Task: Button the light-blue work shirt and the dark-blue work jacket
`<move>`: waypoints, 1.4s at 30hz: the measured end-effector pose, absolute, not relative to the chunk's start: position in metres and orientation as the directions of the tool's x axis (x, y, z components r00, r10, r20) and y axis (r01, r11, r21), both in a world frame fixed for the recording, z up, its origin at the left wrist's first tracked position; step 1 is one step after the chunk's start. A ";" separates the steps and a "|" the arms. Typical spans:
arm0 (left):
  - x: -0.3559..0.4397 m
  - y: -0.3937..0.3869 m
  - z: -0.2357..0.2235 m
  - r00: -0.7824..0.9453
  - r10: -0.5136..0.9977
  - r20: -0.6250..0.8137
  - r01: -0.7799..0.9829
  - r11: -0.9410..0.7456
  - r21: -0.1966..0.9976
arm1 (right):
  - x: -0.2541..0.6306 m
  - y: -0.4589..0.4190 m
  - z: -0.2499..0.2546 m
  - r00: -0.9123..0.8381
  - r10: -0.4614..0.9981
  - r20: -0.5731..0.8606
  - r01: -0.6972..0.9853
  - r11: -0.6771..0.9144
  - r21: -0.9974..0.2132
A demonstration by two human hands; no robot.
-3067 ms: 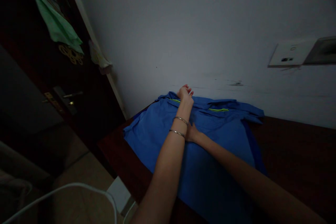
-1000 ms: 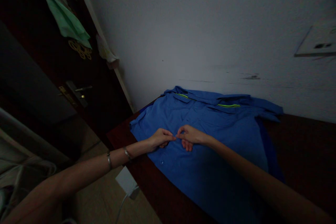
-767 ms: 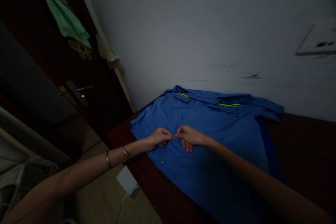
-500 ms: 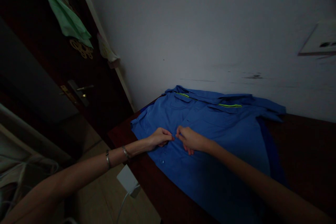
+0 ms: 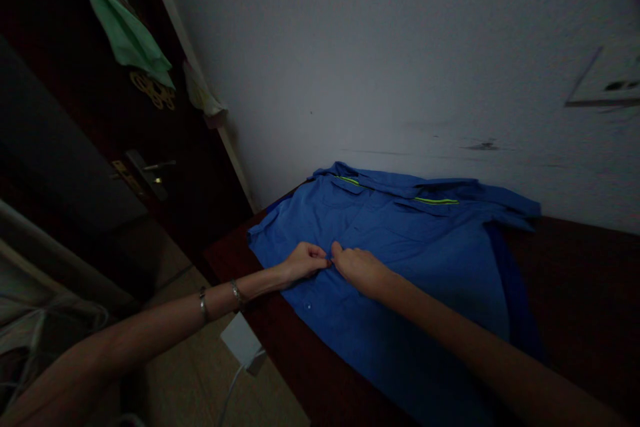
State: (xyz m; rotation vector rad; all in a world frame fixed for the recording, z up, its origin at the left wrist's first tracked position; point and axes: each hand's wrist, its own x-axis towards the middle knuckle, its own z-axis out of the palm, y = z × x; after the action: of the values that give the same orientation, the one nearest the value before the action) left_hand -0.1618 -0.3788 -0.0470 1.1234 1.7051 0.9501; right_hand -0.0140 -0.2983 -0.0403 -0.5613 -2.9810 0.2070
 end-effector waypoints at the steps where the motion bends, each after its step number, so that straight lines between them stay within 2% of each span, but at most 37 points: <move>1: -0.161 -0.378 -0.048 -0.241 0.944 -0.226 0.297 0.293 0.909 | -0.014 -0.298 -0.041 -0.925 0.370 0.088 0.352 0.920 -0.169; 3: -0.159 -0.379 -0.051 -0.274 0.947 -0.165 0.321 0.252 0.913 | -0.015 -0.295 -0.044 -0.916 0.383 0.118 0.342 0.901 -0.265; 5: -0.156 -0.382 -0.053 -0.277 0.957 -0.088 0.383 0.194 0.903 | -0.016 -0.291 -0.048 -0.903 0.412 0.123 0.322 0.836 -0.444; 7: -0.152 -0.388 -0.053 -0.255 0.967 -0.016 0.492 0.144 0.858 | -0.019 -0.286 -0.052 -0.888 0.455 0.068 0.306 0.696 -0.650; 9: -0.148 -0.396 -0.051 -0.224 0.974 0.045 0.617 0.106 0.780 | -0.021 -0.282 -0.055 -0.868 0.497 -0.020 0.309 0.507 -0.805; 12: -0.139 -0.407 -0.048 -0.147 0.981 0.130 0.771 0.031 0.636 | -0.023 -0.279 -0.054 -0.835 0.538 -0.115 0.301 0.273 -0.914; 14: -0.134 -0.411 -0.045 -0.073 0.983 0.166 0.839 -0.029 0.543 | -0.023 -0.280 -0.053 -0.822 0.552 -0.138 0.292 0.201 -0.935; 17: -0.130 -0.413 -0.042 0.002 0.985 0.174 0.897 -0.079 0.435 | -0.024 -0.281 -0.050 -0.803 0.580 -0.141 0.298 0.185 -0.936; 21: -0.128 -0.414 -0.038 0.060 0.986 0.154 0.926 -0.113 0.360 | -0.024 -0.282 -0.051 -0.783 0.605 -0.144 0.307 0.174 -0.936; 25: -0.136 -0.411 -0.036 0.089 0.989 0.117 0.888 -0.132 0.441 | -0.024 -0.283 -0.053 -0.770 0.619 -0.153 0.288 0.123 -0.950; 30: -0.159 -0.396 -0.043 -0.108 0.985 0.135 0.797 0.005 0.604 | -0.024 -0.285 -0.052 -0.760 0.624 -0.181 0.269 0.048 -0.962; 37: -0.164 -0.383 -0.048 -0.044 0.978 0.205 0.822 -0.081 0.564 | -0.019 -0.284 -0.043 -0.746 0.620 -0.243 0.226 -0.107 -0.968; 42: -0.159 -0.381 -0.046 -0.024 0.962 0.271 0.824 -0.135 0.551 | -0.017 -0.282 -0.046 -0.753 0.614 -0.236 0.186 -0.146 -0.972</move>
State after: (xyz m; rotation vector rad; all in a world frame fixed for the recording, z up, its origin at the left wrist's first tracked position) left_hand -0.1593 -0.3815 -0.0457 2.0215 1.8992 0.8912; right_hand -0.0169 -0.2816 -0.0458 -0.9021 -1.8177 1.9715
